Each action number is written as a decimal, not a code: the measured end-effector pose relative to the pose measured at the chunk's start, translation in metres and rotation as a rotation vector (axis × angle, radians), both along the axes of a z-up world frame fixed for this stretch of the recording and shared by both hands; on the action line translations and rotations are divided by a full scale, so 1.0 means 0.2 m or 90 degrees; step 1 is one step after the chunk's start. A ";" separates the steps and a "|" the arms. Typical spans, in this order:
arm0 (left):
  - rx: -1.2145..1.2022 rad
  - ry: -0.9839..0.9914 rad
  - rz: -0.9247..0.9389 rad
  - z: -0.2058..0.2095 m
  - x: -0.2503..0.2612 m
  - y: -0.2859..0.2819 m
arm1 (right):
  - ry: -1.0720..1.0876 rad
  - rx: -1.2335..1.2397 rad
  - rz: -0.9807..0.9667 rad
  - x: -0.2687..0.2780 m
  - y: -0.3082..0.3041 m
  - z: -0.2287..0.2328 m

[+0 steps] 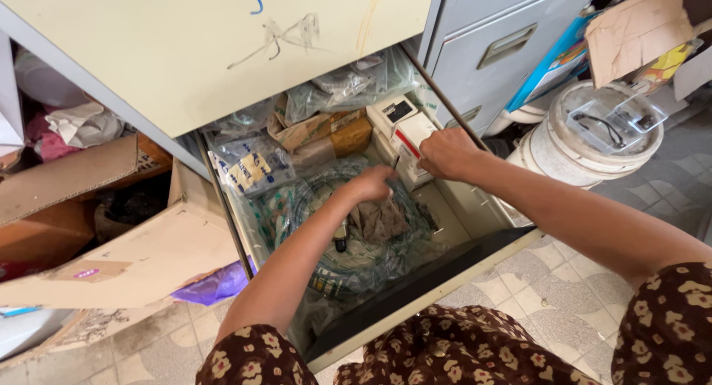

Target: The person rummages through various items in a filing cabinet drawer, picks up small boxed parts and electrical components, cleans a part with a cloth, and then places items into a small tray while sorting through clutter in a garage area.

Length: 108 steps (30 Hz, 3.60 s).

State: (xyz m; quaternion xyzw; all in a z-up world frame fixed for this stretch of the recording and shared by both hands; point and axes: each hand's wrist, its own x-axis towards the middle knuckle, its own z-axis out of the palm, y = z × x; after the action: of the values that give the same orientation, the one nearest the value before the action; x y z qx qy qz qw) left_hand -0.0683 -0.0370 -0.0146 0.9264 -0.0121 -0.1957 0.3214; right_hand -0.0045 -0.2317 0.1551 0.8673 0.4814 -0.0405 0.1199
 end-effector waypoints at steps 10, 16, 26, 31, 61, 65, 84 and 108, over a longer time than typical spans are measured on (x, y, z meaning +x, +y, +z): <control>0.183 -0.046 -0.133 -0.01 -0.19 -0.11 | 0.410 -0.262 0.153 0.15 -0.09 -0.77; 0.267 0.033 -0.249 0.06 -0.10 -0.04 | 0.373 -0.420 0.129 0.25 -0.15 -1.04; 0.048 -0.065 -0.053 0.24 -0.12 0.02 | 0.497 -0.177 0.008 0.17 -0.05 -0.37; -0.019 0.005 -0.011 0.27 -0.12 -0.06 | 0.566 -0.020 -0.077 0.11 0.01 -0.17; -0.419 0.022 0.231 0.77 -0.17 0.30 | 0.945 0.512 -0.178 0.08 0.03 -0.05; -0.434 -0.002 0.169 0.83 -0.21 0.34 | 0.945 0.541 -0.174 0.11 0.02 -0.08; -0.424 -0.019 0.254 0.77 -0.20 0.40 | 0.982 0.442 -0.247 0.05 0.06 -0.01; 0.313 -0.083 0.468 0.83 -0.49 0.67 | 1.116 0.593 -0.285 -0.13 0.63 -0.26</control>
State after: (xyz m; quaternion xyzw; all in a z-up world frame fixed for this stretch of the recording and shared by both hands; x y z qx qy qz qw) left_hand -0.1654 0.0979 0.1507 0.9285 0.3445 -0.0069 0.1384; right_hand -0.0307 -0.1049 0.1026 0.5628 0.1942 -0.4921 -0.6351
